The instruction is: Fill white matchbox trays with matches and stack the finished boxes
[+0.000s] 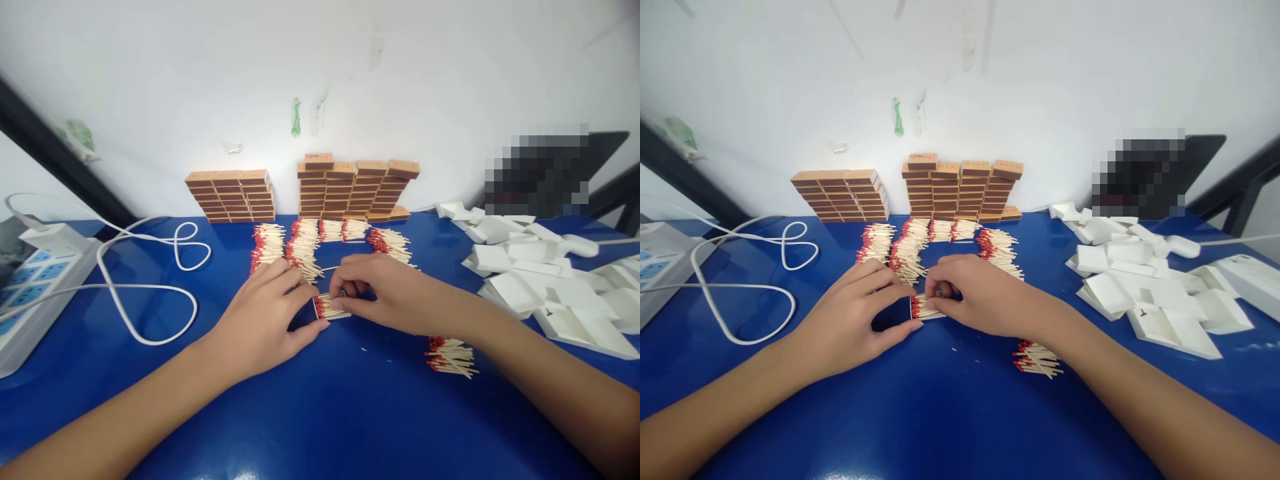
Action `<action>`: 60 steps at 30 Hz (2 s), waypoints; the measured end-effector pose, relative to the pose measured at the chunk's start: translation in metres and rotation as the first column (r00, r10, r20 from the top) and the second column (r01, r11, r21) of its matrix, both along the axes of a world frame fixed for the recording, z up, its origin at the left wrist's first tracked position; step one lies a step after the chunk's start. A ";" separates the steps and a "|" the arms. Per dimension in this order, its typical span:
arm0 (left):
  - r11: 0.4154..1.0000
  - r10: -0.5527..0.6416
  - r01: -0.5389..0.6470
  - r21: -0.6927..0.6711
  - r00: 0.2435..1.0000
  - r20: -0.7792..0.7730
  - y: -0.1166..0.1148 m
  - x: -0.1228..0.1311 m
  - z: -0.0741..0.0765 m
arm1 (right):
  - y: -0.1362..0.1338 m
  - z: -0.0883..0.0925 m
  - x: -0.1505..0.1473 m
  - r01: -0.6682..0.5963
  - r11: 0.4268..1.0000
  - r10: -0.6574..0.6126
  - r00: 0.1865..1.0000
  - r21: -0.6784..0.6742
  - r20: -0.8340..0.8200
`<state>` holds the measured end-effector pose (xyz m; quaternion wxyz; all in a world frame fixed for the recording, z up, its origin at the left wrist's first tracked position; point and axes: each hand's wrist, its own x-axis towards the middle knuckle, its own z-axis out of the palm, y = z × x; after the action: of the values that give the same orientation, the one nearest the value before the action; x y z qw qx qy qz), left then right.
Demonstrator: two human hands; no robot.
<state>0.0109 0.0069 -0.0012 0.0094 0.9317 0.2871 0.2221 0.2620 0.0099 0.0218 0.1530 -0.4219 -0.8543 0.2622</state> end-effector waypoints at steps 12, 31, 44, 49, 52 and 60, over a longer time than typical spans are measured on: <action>1.000 0.003 -0.003 -0.004 1.000 -0.006 0.000 -0.001 0.001 | -0.002 -0.001 -0.002 0.002 1.000 -0.002 1.000 -0.006 0.016; 1.000 -0.004 0.004 -0.003 1.000 0.009 0.000 -0.001 0.000 | -0.002 0.002 0.001 0.019 0.999 -0.018 0.999 -0.028 0.040; 1.000 0.002 -0.002 -0.008 1.000 -0.002 0.000 0.000 0.001 | 0.001 -0.005 0.002 0.042 0.999 -0.042 0.999 0.020 0.016; 1.000 0.003 -0.003 -0.010 1.000 -0.004 0.000 -0.001 0.000 | 0.000 -0.006 0.000 0.049 0.998 -0.049 0.999 0.028 0.000; 1.000 -0.002 0.002 -0.015 1.000 -0.005 0.000 -0.001 0.000 | 0.000 -0.006 -0.002 0.065 0.997 -0.064 0.998 0.044 -0.022; 1.000 -0.009 0.009 -0.019 1.000 0.000 0.000 0.000 0.001 | 0.002 -0.007 -0.001 0.076 0.996 -0.075 0.997 0.049 -0.004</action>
<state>0.0105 0.0066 0.0001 0.0190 0.9330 0.2850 0.2191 0.2608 0.0118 0.0152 0.1742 -0.4497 -0.8438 0.2355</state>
